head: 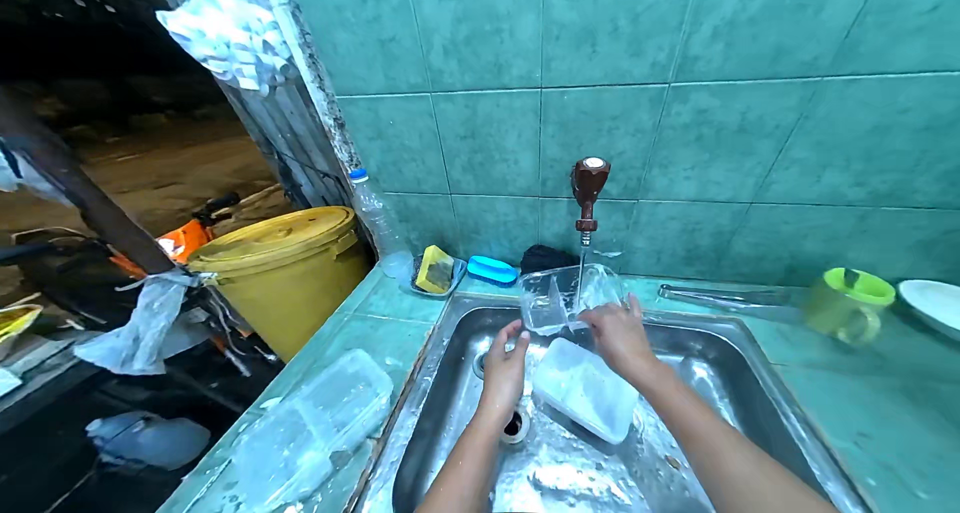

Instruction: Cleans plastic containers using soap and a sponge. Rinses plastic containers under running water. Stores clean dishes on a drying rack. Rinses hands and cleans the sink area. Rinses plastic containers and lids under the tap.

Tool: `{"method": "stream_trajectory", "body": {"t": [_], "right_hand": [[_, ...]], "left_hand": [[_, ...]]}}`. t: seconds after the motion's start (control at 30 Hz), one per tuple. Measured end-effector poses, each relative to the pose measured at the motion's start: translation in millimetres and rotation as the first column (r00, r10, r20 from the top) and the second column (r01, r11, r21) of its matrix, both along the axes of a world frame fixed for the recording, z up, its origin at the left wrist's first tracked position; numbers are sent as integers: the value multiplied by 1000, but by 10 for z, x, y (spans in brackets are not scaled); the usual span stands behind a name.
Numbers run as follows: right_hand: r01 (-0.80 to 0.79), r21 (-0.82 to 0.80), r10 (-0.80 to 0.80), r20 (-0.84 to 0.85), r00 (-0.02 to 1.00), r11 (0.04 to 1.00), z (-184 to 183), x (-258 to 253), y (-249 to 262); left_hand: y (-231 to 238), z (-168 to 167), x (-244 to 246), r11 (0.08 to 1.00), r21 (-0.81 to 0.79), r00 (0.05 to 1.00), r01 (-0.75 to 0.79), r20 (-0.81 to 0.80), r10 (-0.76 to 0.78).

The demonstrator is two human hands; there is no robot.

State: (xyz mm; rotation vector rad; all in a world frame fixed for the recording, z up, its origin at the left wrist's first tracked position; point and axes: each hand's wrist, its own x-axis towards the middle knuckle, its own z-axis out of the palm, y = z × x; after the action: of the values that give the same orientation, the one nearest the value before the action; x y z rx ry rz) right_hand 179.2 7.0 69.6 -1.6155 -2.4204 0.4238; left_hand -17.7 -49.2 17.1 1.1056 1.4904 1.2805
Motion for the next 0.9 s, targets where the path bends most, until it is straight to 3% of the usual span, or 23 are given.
{"method": "stream_trajectory", "body": {"t": [0.07, 0.1, 0.2, 0.27, 0.37, 0.5, 0.63, 0.73, 0.83, 0.9], "right_hand": [[-82, -70, 84, 30, 996, 994, 8, -22, -36], [-105, -105, 108, 19, 994, 989, 0, -17, -17], [-6, -86, 10, 50, 999, 996, -5, -29, 49], [-29, -78, 33, 58, 998, 997, 23, -104, 20], [-166, -151, 170, 13, 985, 974, 57, -151, -13], [32, -91, -20, 134, 991, 995, 55, -77, -20], [-56, -145, 65, 64, 996, 988, 58, 48, -50], [61, -95, -48, 129, 990, 994, 43, 120, -53], [-79, -100, 85, 57, 995, 992, 36, 80, -124], [-107, -127, 107, -5, 994, 986, 24, 59, -114]], "left_hand": [[-89, -37, -14, 989, -47, 939, 139, -310, -147], [-147, -78, 14, 959, -94, 842, 267, -461, -279], [-309, -278, 252, 742, -273, 393, 613, -710, -585], [-323, -388, 397, 665, -382, 174, 642, -772, -612], [-218, -472, 512, 718, -393, 99, 575, -838, -537], [-101, -473, 674, 779, -436, 168, 450, -816, -553], [-87, -294, 661, 801, -383, 333, 461, -761, -556], [-221, 114, 514, 864, -122, 517, 489, -757, -399], [-191, 454, 314, 880, 202, 656, 430, -740, -151], [-83, 644, 176, 883, 298, 693, 363, -720, -42]]}}
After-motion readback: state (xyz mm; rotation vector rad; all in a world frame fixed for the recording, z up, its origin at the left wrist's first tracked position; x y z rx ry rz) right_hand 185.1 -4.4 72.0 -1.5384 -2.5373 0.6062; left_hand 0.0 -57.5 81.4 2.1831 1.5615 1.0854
